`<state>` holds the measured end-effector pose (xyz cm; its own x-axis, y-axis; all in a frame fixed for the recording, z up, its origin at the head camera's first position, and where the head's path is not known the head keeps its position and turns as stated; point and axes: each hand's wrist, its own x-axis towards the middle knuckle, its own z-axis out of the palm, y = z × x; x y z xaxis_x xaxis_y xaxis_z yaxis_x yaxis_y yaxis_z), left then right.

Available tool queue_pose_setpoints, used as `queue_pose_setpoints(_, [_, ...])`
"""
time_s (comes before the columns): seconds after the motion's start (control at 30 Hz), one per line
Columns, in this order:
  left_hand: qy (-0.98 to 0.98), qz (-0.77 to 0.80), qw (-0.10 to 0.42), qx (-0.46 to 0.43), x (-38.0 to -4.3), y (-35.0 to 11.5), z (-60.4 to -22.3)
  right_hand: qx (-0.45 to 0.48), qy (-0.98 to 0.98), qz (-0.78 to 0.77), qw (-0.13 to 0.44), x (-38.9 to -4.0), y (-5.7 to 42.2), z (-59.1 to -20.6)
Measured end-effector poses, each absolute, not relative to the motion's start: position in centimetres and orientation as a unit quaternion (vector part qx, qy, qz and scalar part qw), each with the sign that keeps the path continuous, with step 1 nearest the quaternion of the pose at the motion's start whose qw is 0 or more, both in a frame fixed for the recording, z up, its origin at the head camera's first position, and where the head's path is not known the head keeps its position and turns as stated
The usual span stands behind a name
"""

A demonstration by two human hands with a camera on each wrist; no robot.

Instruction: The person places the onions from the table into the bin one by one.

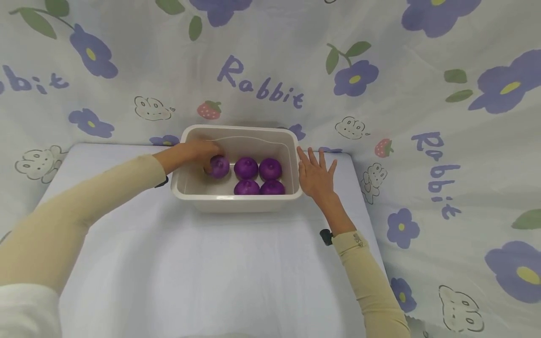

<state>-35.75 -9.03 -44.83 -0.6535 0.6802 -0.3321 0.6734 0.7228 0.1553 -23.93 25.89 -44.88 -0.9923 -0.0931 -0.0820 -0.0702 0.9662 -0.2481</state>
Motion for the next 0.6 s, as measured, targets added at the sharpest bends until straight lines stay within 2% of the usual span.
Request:
queue_pose_setpoints(0.27, [0.915,-0.006,0.187,0.358,-35.30,-8.64,-44.72,-0.043,0.991,-0.119,0.049,-24.13,25.99,-44.96])
queue_pose_setpoints(0.6, [0.901,0.064,0.158,0.399,-35.55,-9.47,-43.86,-0.037,0.992,-0.114,0.049,-24.15,26.52,-45.72])
